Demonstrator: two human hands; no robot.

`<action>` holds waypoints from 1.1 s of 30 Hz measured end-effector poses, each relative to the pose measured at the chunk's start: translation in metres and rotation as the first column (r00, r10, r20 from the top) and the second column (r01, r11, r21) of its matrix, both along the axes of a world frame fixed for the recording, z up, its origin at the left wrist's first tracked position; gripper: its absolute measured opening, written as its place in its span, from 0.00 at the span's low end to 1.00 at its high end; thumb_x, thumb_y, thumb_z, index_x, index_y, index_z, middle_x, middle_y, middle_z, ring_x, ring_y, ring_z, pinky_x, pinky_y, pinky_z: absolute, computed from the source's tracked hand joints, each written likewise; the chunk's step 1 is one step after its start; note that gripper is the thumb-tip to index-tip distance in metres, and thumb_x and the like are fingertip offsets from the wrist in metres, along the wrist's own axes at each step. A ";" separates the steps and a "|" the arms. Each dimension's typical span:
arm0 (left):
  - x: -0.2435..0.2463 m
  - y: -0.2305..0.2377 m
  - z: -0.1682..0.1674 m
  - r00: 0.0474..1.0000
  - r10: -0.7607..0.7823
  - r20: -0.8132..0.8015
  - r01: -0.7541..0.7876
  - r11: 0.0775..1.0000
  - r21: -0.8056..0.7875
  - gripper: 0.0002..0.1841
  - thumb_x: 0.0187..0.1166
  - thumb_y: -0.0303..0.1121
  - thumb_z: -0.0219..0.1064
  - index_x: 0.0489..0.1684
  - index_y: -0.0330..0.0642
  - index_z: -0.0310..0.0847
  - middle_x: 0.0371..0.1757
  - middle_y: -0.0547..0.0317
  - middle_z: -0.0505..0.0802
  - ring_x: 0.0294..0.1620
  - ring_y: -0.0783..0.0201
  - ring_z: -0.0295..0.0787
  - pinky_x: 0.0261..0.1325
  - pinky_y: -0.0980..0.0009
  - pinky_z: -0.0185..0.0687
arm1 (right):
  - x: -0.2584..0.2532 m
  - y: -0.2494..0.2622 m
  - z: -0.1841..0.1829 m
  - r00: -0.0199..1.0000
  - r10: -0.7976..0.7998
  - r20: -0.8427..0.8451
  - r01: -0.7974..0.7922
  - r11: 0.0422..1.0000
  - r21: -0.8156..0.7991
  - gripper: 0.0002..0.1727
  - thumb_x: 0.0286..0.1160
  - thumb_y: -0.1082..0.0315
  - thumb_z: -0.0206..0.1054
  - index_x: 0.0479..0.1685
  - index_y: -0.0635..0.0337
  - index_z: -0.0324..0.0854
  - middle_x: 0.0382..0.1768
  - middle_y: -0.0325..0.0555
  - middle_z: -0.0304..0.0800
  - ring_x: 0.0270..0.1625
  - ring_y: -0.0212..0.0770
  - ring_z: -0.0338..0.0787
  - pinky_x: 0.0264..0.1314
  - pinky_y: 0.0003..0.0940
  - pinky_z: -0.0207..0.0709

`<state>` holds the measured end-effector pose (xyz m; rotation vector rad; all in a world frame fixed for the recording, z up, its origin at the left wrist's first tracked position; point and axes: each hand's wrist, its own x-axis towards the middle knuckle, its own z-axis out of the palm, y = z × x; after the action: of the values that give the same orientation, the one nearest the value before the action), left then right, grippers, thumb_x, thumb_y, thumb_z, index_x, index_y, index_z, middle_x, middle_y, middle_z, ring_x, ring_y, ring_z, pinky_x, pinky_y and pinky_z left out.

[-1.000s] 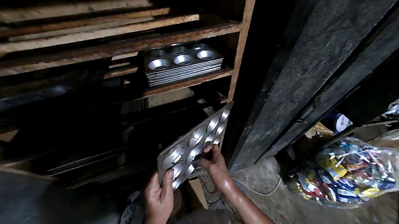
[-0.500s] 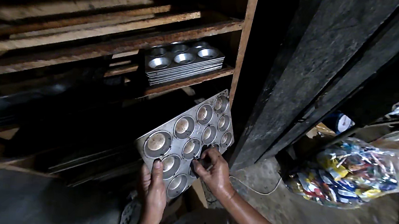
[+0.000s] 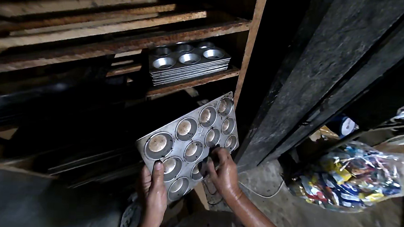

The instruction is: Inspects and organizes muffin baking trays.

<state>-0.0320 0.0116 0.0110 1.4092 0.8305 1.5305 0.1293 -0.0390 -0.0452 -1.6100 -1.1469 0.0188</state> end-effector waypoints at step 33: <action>-0.027 -0.003 -0.004 0.997 -0.028 -0.075 0.043 0.977 0.210 0.09 0.89 0.33 0.56 0.58 0.45 0.79 0.47 0.81 0.93 0.50 0.82 0.91 0.58 0.81 0.88 | -0.045 0.018 -0.015 0.808 0.109 -0.579 -0.177 0.982 -0.061 0.19 0.66 0.72 0.66 0.57 0.67 0.78 0.63 0.61 0.76 0.62 0.46 0.82 0.56 0.35 0.81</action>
<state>-0.0592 0.0084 0.0069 1.6331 0.6962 1.5850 0.0843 -0.0208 -0.0601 -1.4607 -0.7911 0.6430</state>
